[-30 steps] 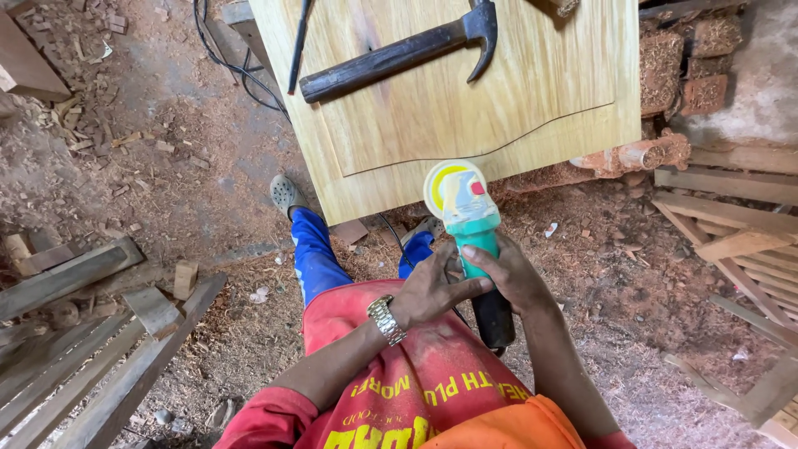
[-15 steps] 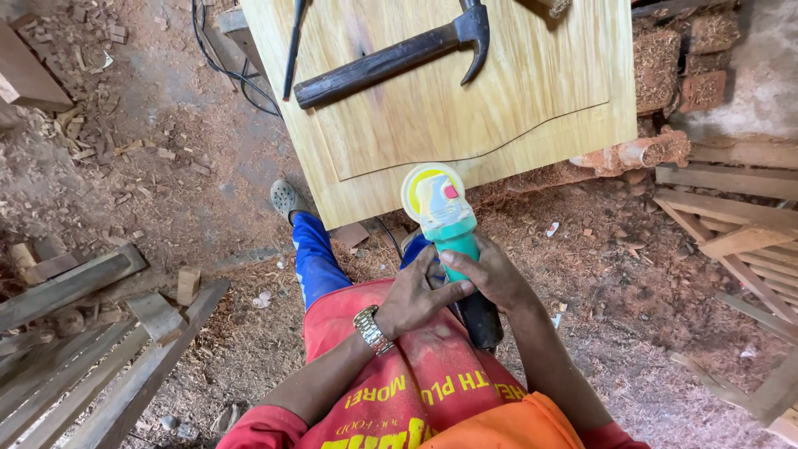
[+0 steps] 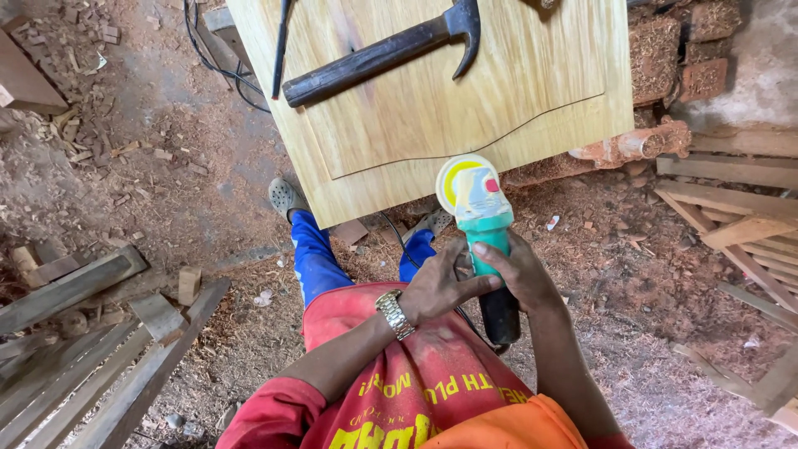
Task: Shaping and smoothing the curved edge of a wooden board using an angle grinder while following a pencil guide line.
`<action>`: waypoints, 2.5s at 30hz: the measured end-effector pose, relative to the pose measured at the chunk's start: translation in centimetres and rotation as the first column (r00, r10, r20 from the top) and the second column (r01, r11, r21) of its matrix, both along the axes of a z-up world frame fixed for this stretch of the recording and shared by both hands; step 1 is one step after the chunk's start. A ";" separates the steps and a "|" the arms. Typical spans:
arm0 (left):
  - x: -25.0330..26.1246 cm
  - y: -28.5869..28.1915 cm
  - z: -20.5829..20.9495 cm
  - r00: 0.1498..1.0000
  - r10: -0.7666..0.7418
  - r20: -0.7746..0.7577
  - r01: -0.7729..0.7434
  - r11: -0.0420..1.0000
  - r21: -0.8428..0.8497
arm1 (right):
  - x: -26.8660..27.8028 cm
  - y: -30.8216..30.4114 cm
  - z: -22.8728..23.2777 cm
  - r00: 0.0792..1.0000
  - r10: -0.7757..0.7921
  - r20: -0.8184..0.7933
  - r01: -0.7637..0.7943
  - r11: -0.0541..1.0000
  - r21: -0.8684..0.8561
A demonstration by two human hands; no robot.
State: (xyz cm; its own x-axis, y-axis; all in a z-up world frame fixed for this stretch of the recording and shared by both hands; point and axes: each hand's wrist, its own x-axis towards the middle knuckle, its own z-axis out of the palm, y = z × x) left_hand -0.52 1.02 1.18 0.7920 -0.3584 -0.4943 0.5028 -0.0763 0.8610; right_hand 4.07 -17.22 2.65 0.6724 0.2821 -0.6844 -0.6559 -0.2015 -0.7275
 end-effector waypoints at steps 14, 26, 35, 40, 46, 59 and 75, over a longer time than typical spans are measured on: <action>-3.0 4.3 0.0 0.966 0.207 -0.155 -0.237 0.949 -0.208 | -0.2 5.3 -1.3 0.971 0.231 0.056 -0.235 0.968 0.086; -1.2 3.1 0.5 0.987 0.162 -0.003 -0.161 0.976 -0.149 | -0.8 3.1 -1.0 0.990 0.139 0.022 -0.141 0.983 0.114; -0.9 0.3 -1.6 0.993 0.066 0.099 -0.050 0.986 -0.156 | -1.5 -0.1 -2.2 0.999 0.011 0.052 -0.013 1.000 0.026; -2.1 0.9 -1.2 0.999 0.021 -0.031 -0.023 0.997 -0.074 | -1.8 0.9 -2.4 0.988 0.116 0.103 -0.120 0.992 0.030; -5.0 3.2 -2.1 0.977 0.164 -0.136 -0.184 0.972 -0.149 | -2.0 4.2 -3.0 0.952 0.288 0.107 -0.296 0.952 0.072; -1.2 0.6 -1.4 0.999 0.042 0.017 -0.041 0.998 -0.038 | -1.1 0.3 -2.3 0.969 0.200 0.144 -0.202 0.979 -0.002; 2.4 -5.9 -3.0 0.988 -0.143 0.064 0.140 0.989 0.052 | -0.2 -6.2 -3.3 0.990 -0.026 0.141 0.033 0.998 -0.050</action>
